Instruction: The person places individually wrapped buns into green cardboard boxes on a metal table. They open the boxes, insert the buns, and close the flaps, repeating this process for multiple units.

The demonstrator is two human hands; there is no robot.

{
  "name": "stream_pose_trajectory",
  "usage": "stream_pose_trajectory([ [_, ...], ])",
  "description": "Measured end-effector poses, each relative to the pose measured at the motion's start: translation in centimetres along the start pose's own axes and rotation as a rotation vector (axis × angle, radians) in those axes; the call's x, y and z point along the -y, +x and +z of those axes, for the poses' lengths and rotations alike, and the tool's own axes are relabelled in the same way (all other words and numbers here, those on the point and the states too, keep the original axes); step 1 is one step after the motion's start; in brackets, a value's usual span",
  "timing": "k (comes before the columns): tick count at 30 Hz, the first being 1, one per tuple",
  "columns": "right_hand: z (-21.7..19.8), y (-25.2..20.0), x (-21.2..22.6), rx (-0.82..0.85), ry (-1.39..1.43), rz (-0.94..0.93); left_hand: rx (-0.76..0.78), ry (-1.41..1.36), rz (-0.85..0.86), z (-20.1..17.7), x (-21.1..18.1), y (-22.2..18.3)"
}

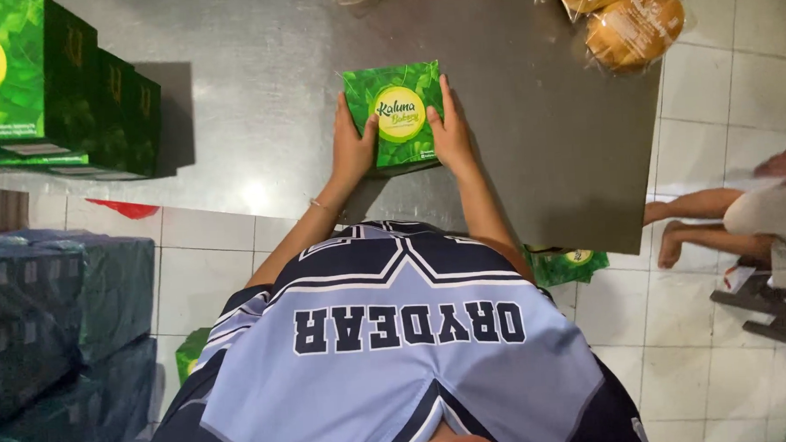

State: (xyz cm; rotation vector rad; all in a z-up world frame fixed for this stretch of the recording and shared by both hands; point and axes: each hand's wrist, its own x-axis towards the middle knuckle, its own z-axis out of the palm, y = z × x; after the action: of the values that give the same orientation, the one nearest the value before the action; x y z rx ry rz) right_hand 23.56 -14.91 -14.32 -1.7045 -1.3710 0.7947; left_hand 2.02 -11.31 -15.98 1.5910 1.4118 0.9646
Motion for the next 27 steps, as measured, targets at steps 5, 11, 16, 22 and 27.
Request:
stream_pose_trajectory([
  [5,-1.0,-0.9,-2.1,-0.19,-0.09,-0.023,-0.029,0.016,0.104,-0.1,0.6,-0.3],
  [11,-15.1,-14.7,-12.8,-1.241,-0.32,0.22,0.052,0.037,0.095,-1.7,1.6,0.6],
  [16,-18.8,-27.5,-20.8,-1.348,-0.432,0.727,0.168,0.19,0.199,-5.5,3.4,2.6],
  [22,-12.2,-27.7,-31.3,-0.962,-0.403,0.866,0.319,0.208,0.095,-14.7,3.9,4.5],
  [27,-2.4,-19.3,-10.3,-1.505,-0.448,0.562,0.312,0.202,-0.067,-22.4,5.4,4.3],
])
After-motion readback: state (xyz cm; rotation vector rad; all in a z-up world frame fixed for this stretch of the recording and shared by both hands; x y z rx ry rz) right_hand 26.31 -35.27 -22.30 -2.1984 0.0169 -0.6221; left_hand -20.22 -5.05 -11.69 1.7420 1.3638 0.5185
